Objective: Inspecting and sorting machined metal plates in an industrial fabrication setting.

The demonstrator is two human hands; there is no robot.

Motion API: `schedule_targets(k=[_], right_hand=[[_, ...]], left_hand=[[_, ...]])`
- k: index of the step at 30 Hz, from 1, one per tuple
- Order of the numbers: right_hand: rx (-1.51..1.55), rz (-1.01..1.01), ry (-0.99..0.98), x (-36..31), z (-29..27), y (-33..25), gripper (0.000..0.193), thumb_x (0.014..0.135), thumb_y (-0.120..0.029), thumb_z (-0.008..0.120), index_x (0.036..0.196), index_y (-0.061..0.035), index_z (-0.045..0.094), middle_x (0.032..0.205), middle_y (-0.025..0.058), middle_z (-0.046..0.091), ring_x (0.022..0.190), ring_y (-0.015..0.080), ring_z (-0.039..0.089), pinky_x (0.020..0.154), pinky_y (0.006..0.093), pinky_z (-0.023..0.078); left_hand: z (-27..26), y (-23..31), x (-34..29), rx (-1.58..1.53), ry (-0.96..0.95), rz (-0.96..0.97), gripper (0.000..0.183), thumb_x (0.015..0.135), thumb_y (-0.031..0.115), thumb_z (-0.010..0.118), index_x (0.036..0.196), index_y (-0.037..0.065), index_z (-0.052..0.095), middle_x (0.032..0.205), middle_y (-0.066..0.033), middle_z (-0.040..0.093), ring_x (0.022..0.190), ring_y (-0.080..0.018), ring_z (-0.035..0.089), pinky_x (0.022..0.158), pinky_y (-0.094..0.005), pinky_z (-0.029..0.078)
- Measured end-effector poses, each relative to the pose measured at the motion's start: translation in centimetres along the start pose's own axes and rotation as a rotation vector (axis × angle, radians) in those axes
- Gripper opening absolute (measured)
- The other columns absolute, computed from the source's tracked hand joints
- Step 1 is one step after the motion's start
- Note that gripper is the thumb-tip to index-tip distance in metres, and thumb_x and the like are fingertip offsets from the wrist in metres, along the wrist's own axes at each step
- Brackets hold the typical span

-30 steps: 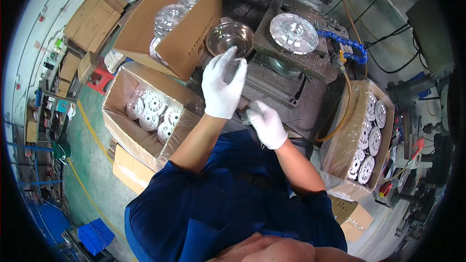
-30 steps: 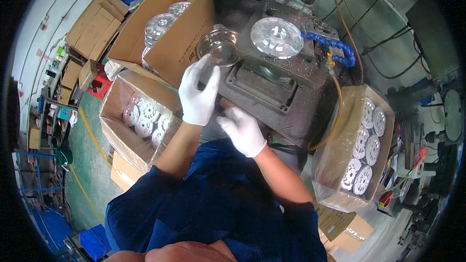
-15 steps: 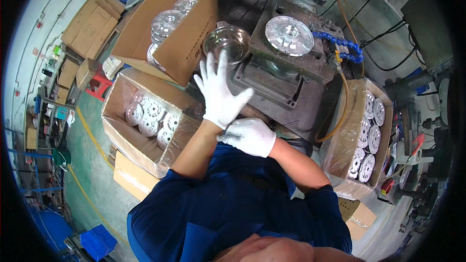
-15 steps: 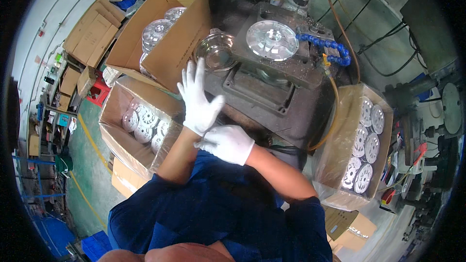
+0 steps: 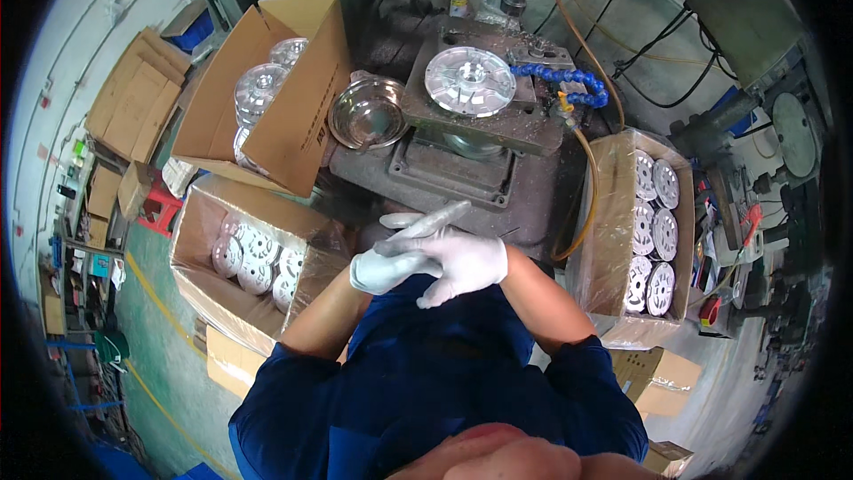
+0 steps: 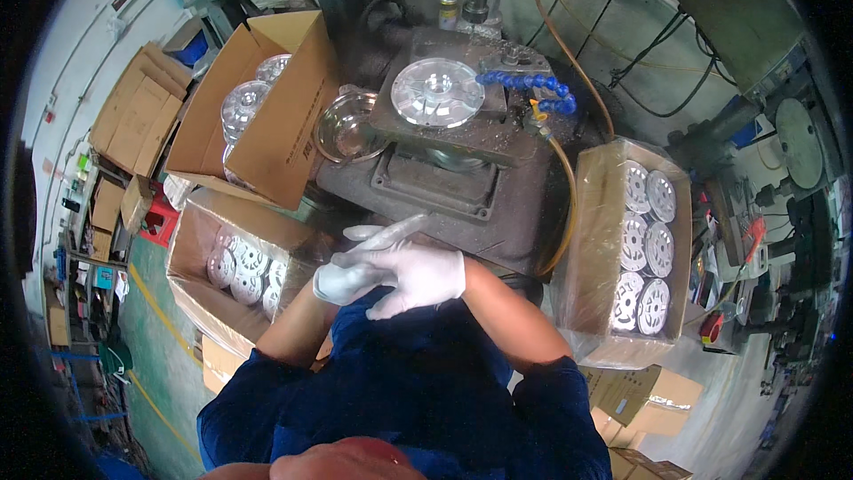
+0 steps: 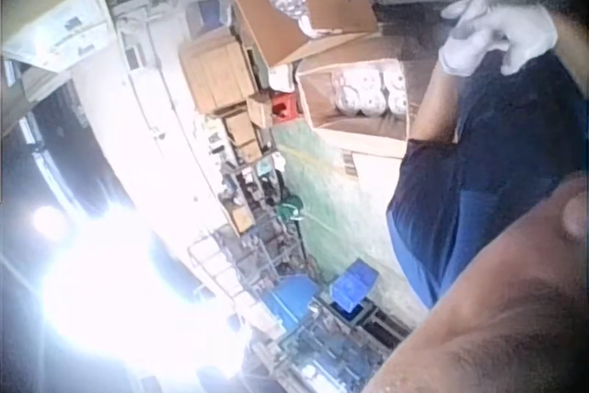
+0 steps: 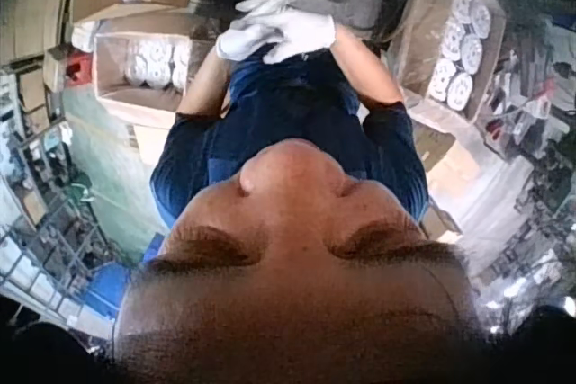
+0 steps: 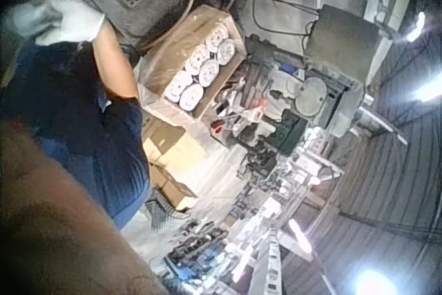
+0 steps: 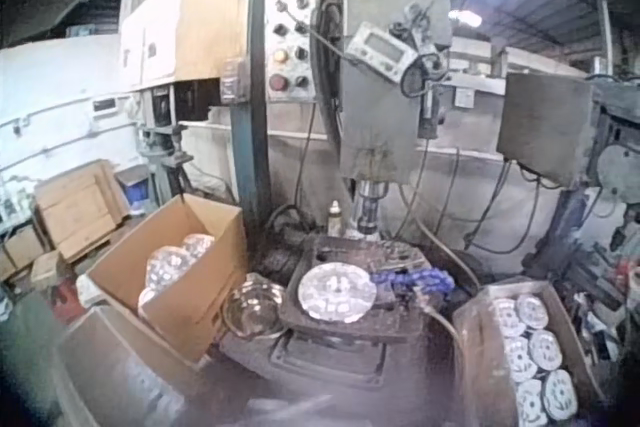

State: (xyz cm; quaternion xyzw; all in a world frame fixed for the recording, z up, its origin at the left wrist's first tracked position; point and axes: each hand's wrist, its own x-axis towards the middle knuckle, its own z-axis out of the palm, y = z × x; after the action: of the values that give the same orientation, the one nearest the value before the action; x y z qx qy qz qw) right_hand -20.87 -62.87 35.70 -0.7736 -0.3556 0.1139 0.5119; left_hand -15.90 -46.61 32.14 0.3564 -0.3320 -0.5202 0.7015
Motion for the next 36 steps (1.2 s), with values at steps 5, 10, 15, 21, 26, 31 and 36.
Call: schedule_targets(k=[5, 10, 15, 21, 26, 31, 36], right_hand=[[-0.069, 0.167, 0.410, 0.0, 1.0, -1.4, 0.084, 0.070, -0.026, 0.077, 0.141, -0.0076, 0.034, 0.145, 0.0238, 0.024, 0.135, 0.0385, 0.026, 0.107, 0.0445, 0.030], [-0.133, 0.452, 0.803, -6.2, 0.7, -1.2, 0.050, 0.084, -0.026, 0.067, 0.127, -0.0043, 0.051, 0.117, 0.0181, 0.059, 0.109, 0.0273, 0.059, 0.085, 0.0332, 0.051], [0.137, 0.750, 0.757, -13.0, 5.0, 1.6, 0.035, 0.089, -0.028, 0.063, 0.114, -0.0027, 0.061, 0.104, 0.0127, 0.067, 0.098, 0.0173, 0.063, 0.085, 0.0295, 0.049], [0.203, 0.908, 0.739, -16.0, 11.2, 3.8, 0.041, 0.090, -0.036, 0.059, 0.111, 0.0003, 0.061, 0.103, 0.0207, 0.065, 0.096, 0.0230, 0.064, 0.084, 0.0317, 0.047], [0.067, 0.928, 0.697, -17.1, 10.9, 4.8, 0.049, 0.089, -0.044, 0.055, 0.111, -0.0005, 0.061, 0.102, 0.0254, 0.063, 0.101, 0.0367, 0.060, 0.085, 0.0378, 0.048], [-0.003, 0.980, 0.693, -17.3, 9.5, 4.3, 0.056, 0.087, -0.051, 0.054, 0.114, -0.0021, 0.060, 0.104, 0.0265, 0.062, 0.103, 0.0388, 0.059, 0.086, 0.0399, 0.047], [-0.037, 0.998, 0.641, -16.6, 9.3, 4.7, 0.055, 0.087, -0.051, 0.054, 0.115, -0.0033, 0.060, 0.104, 0.0237, 0.063, 0.102, 0.0383, 0.060, 0.086, 0.0403, 0.048]], left_hand=[[0.1, 1.7, 2.9, 0.358, 0.198, 0.140, 0.092, 0.087, 0.046, 0.059, 0.148, 0.004, 0.004, 0.152, -0.0163, 0.010, 0.137, -0.0303, 0.023, 0.105, -0.0410, 0.032], [-2.2, 7.5, 4.2, 0.268, 0.694, -0.005, 0.070, 0.086, 0.051, 0.059, 0.129, -0.002, 0.044, 0.114, -0.0186, 0.057, 0.088, -0.0211, 0.064, 0.072, -0.0294, 0.053], [-4.3, 9.1, 8.8, 0.190, 0.817, -0.115, 0.065, 0.082, 0.053, 0.062, 0.110, -0.005, 0.054, 0.090, -0.0158, 0.063, 0.067, -0.0207, 0.064, 0.056, -0.0273, 0.051], [-5.6, 8.5, 12.8, 0.177, 0.861, -0.155, 0.030, 0.082, 0.035, 0.070, 0.092, 0.008, 0.060, 0.067, -0.0021, 0.053, 0.046, -0.0068, 0.039, 0.038, -0.0210, 0.027], [-5.8, 8.7, 12.8, 0.294, 0.945, 0.002, 0.017, 0.083, 0.025, 0.067, 0.086, 0.010, 0.059, 0.061, 0.0025, 0.047, 0.041, -0.0054, 0.034, 0.036, -0.0209, 0.024], [-5.3, 11.3, 11.7, 0.479, 0.945, 0.075, 0.019, 0.089, 0.022, 0.060, 0.091, 0.003, 0.059, 0.062, 0.0022, 0.046, 0.049, -0.0051, 0.037, 0.042, -0.0195, 0.028], [-6.8, 12.1, 10.4, 0.500, 0.955, 0.072, 0.024, 0.089, 0.024, 0.059, 0.096, 0.001, 0.058, 0.063, 0.0005, 0.049, 0.047, -0.0051, 0.039, 0.040, -0.0205, 0.028]])
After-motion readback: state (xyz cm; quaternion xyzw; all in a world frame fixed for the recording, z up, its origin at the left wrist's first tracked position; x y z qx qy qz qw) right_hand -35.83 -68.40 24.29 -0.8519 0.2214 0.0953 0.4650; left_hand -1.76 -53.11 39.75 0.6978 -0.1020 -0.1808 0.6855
